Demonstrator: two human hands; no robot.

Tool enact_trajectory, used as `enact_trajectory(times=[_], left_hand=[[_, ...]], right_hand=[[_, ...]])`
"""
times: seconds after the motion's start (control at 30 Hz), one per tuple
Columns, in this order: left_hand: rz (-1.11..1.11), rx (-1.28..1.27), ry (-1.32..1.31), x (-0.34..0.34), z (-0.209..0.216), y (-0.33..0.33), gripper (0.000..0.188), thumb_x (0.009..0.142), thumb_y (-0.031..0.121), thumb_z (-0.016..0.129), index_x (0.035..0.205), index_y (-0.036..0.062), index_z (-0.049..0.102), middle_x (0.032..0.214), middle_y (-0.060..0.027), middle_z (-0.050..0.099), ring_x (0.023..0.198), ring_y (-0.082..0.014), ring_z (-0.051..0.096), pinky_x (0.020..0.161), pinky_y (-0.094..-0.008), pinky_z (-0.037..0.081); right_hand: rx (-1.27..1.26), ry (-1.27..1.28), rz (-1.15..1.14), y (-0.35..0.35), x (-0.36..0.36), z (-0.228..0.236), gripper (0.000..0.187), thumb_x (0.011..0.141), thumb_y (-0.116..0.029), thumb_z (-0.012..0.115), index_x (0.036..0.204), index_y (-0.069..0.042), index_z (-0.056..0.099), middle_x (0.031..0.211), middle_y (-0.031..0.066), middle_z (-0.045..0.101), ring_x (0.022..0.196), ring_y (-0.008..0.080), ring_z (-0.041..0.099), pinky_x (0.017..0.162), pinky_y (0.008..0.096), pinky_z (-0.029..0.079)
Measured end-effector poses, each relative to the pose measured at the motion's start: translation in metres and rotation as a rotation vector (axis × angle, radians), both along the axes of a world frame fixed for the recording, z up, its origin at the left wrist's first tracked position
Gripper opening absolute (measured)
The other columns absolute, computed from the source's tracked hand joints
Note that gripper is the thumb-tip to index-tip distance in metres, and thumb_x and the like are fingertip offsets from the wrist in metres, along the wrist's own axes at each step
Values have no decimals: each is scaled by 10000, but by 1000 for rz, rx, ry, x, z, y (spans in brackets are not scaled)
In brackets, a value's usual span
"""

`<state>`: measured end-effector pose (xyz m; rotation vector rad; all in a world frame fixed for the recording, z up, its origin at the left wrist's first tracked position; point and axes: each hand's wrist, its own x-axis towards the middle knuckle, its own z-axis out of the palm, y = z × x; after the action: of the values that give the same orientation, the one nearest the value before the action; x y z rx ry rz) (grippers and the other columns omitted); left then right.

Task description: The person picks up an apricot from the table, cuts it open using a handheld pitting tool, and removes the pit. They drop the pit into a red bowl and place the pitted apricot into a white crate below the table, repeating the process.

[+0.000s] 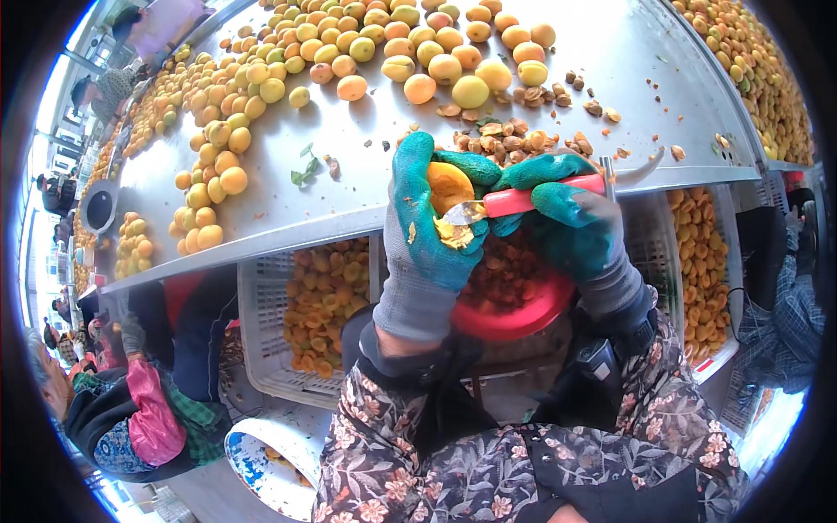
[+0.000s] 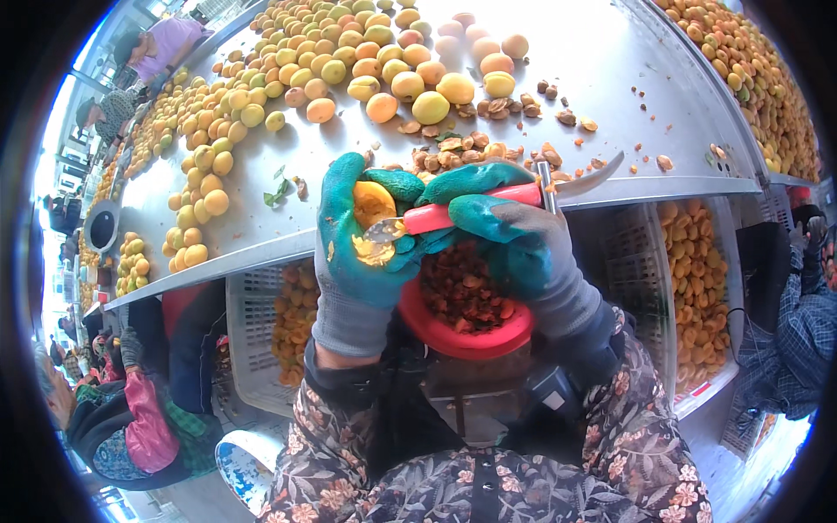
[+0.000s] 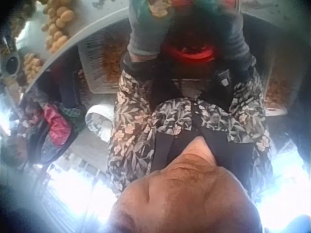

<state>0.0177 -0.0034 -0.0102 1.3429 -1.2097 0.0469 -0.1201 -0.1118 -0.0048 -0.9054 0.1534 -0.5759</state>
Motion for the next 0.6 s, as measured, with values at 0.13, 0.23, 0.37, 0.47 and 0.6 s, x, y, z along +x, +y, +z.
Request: enact_trajectory(times=[0.13,0.23,0.37,0.47,0.6], left_hand=[[-79,-6,34,3,-6,-3,589,896,123,624,1379,27,300,993,-148,616,850,-221,638,740,-327,539],[-145,-82,83,-3,-6,-5,539,933,139,578,1393,46,313,985,-151,611,841,-224,636,731,-327,541],[-265,-9,346,-11,-7,-7,478,950,155,549,1380,47,371,1019,-168,604,811,-224,626,688,-327,525],[-78,56,-26,-14,-18,-10,475,978,252,493,1373,16,377,1011,-161,614,779,-218,618,668,-325,512],[-157,263,423,-25,4,-13,430,987,384,411,1212,23,478,958,-128,637,711,-176,611,567,-272,490]], right_hand=[[-160,-33,9,-13,-3,3,209,859,-65,610,1035,48,630,1065,176,635,974,272,646,839,381,537],[-152,34,48,-18,-12,14,198,835,-49,621,1009,45,638,1026,170,650,956,273,646,833,377,528],[-424,94,-143,-21,-24,20,216,748,-33,573,948,32,623,989,181,635,1004,330,605,951,464,456],[-362,106,-157,-20,-30,25,234,720,-2,603,949,25,642,979,173,642,1006,326,609,937,445,469],[-699,231,158,-32,-46,18,273,764,-108,735,995,8,647,933,67,673,902,175,625,848,308,489]])
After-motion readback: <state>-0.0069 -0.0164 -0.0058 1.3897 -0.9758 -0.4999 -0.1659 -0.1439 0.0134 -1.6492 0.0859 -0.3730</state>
